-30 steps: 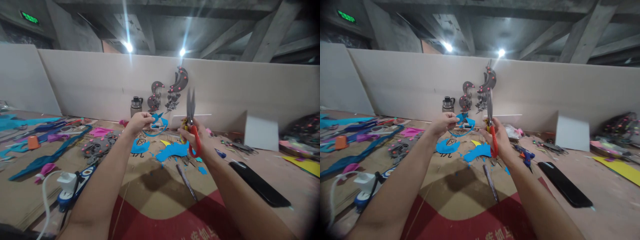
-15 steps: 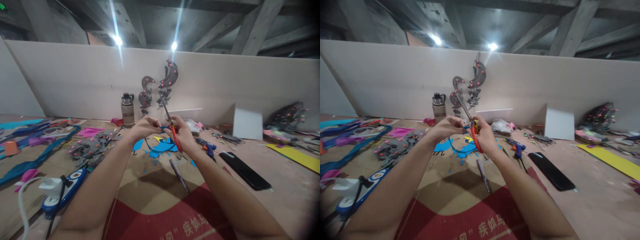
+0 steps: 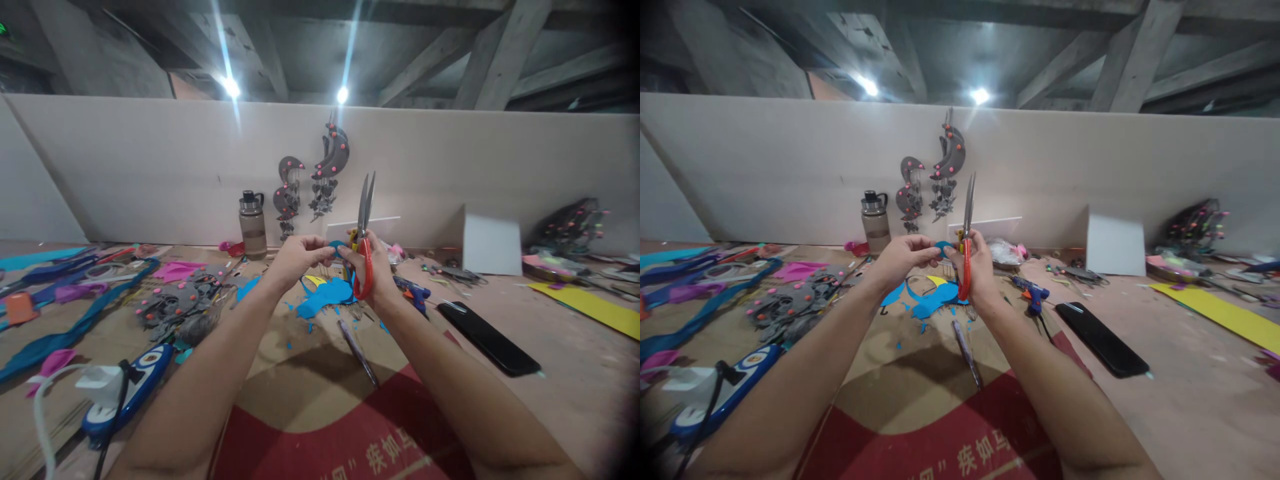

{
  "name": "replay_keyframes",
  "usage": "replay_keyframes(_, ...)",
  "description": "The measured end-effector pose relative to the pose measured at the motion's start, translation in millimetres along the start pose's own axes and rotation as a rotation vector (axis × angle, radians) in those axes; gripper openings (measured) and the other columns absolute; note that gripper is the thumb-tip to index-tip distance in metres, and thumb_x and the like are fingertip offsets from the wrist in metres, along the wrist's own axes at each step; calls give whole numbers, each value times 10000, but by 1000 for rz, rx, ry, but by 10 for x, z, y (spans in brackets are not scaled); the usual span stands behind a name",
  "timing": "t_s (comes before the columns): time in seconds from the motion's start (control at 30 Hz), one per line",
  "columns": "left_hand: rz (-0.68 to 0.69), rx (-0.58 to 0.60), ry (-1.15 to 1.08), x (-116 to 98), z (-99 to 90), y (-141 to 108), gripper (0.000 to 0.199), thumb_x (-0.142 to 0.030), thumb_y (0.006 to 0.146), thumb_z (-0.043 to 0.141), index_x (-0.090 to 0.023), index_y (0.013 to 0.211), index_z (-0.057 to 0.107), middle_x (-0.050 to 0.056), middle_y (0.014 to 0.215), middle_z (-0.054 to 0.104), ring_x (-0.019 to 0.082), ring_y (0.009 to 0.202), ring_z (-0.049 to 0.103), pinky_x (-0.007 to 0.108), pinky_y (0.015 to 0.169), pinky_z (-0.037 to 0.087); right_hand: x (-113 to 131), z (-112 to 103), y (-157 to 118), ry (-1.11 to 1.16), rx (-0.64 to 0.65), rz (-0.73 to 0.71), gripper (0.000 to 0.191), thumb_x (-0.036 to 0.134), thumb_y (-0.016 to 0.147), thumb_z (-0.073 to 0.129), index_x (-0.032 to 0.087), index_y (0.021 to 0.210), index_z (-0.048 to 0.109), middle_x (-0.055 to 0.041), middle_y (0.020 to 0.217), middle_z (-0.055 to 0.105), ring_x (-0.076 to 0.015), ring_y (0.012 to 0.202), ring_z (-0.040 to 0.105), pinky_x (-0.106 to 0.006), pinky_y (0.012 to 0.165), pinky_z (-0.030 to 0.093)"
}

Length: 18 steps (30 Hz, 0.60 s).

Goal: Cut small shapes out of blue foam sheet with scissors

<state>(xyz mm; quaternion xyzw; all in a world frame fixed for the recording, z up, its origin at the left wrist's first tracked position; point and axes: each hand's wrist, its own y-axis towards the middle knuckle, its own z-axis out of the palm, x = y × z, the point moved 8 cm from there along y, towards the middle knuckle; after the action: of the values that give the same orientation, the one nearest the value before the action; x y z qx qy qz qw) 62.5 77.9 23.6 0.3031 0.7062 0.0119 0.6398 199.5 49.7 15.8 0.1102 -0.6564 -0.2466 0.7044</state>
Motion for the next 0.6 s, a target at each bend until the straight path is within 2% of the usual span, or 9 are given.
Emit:
replay_keyframes(0.2,-41,-38,-35,33,-110,34,228,-345,683,753,-147,636,651,15,566,631,97,543,499,235,574,372,162,61,-39,-150,17,-104,469,514,765,659,249,1089,446,26,774,509,-128,660,506,-261,606,446)
replay_keyframes(0.27,-71,-77,-79,65,-217,49,222,-326,656,766,-144,626,642,16,555,623,97,533,514,233,569,383,286,63,-61,-243,28,-176,419,504,806,625,255,1091,445,23,766,494,-135,667,498,-274,634,459)
replay_keyframes(0.33,-97,-143,-129,96,-361,56,209,-296,635,771,-139,626,633,17,546,617,101,536,542,229,575,406,371,107,-95,-301,116,-204,380,500,839,595,247,1094,469,22,747,492,-135,654,492,-276,637,461)
replay_keyframes(0.47,-143,-305,-248,146,-681,34,169,-232,619,752,-132,644,619,15,550,617,93,520,560,206,536,410,308,242,-194,-316,373,-70,354,526,870,551,206,1020,544,16,702,519,-130,597,502,-249,541,438)
replay_keyframes(0.6,-164,-391,-322,148,-904,11,162,-212,614,748,-126,649,614,15,571,627,67,471,518,180,449,345,184,328,-275,-385,488,36,350,539,852,575,191,847,538,9,693,528,-120,562,520,-228,490,435)
